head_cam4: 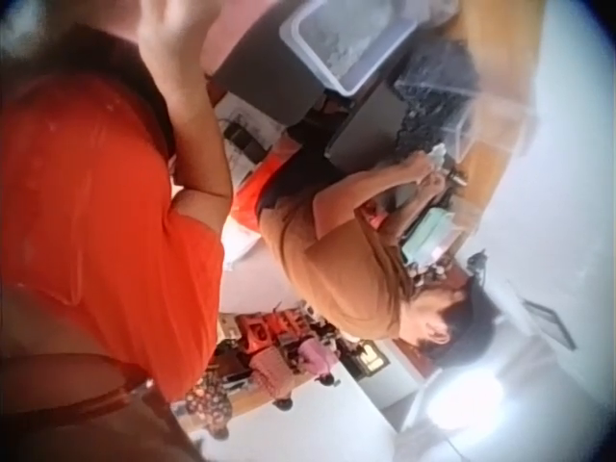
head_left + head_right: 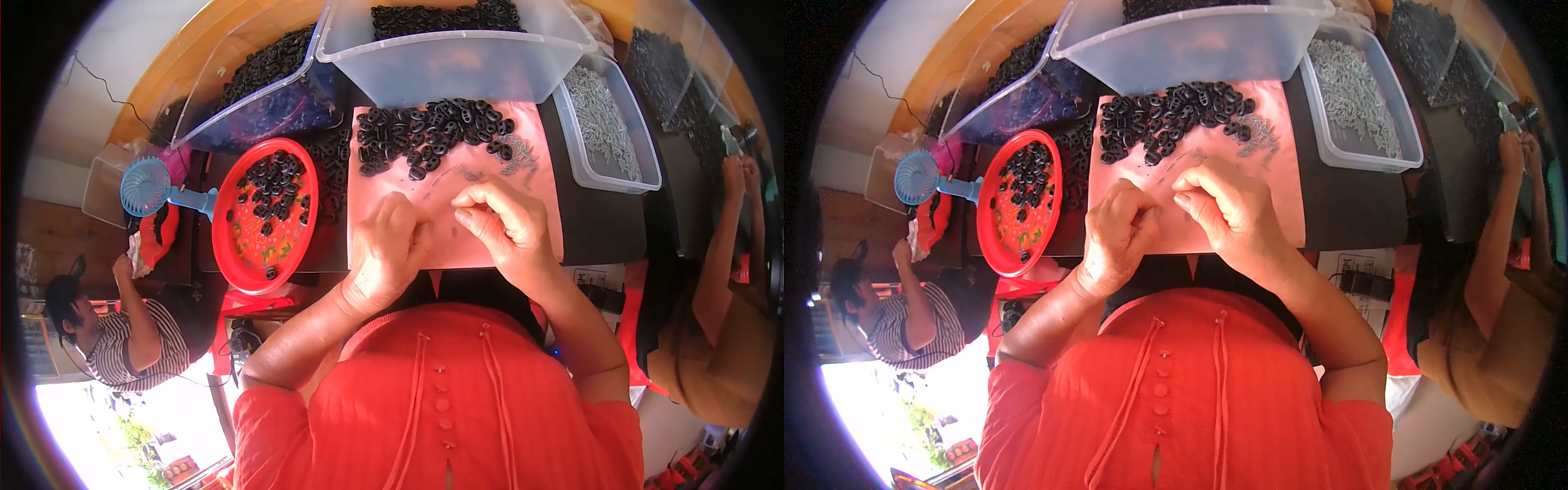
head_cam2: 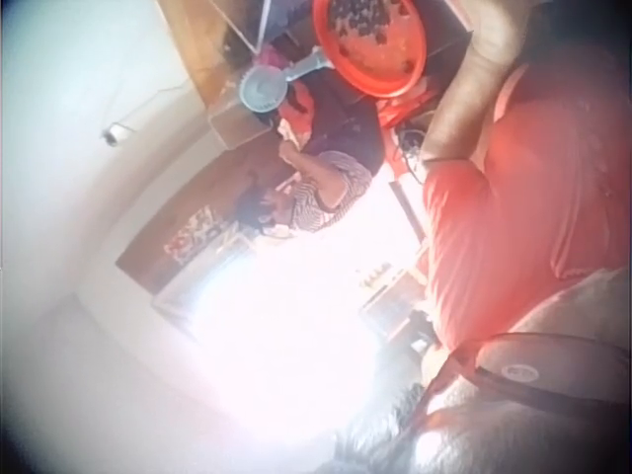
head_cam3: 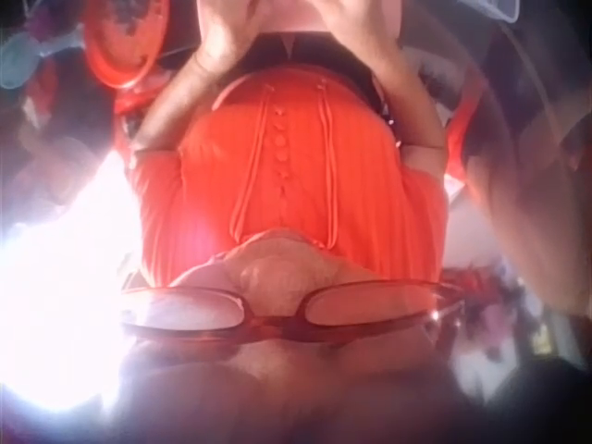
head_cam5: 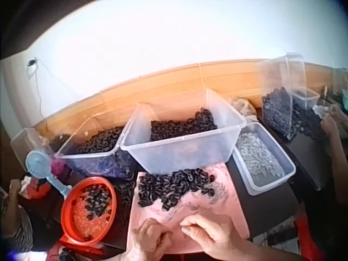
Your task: The person assembles plastic cord locks by inserting springs and inner parts into the plastic lock bodies by hand.
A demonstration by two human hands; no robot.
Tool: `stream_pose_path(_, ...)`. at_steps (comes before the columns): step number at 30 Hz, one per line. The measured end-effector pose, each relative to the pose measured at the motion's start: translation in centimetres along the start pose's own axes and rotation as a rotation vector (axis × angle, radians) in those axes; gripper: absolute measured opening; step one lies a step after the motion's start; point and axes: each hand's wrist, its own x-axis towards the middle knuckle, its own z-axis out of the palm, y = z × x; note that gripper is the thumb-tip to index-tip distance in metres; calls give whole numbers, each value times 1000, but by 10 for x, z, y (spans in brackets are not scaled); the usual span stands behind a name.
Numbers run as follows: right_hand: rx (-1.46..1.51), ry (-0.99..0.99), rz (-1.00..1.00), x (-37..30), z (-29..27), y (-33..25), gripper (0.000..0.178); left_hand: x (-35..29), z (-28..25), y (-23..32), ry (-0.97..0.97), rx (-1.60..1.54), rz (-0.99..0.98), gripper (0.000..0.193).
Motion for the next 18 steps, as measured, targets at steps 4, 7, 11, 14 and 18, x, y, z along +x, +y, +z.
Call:
stream_pose_path(4, -28, -4, 21, 3, 2, 0, 7, 2, -7, -4, -11, 15, -5, 15)
stream_pose_path(7, 39, 65, 44, 2, 5, 4, 9, -1, -13, -4, -70, 40, 16, 17)
stream_pose_path(11, 86, 56, 73, 1, 5, 5, 8, 1, -15, 1, -139, 106, 146, 19)
stream_pose_path(14, 104, 40, 97, 2, 5, 4, 9, 3, -13, -2, -168, 146, 181, 18)
stream_pose_path(18, 67, 64, 82, 0, 4, 5, 9, 9, -11, -4, -186, 175, 184, 18)
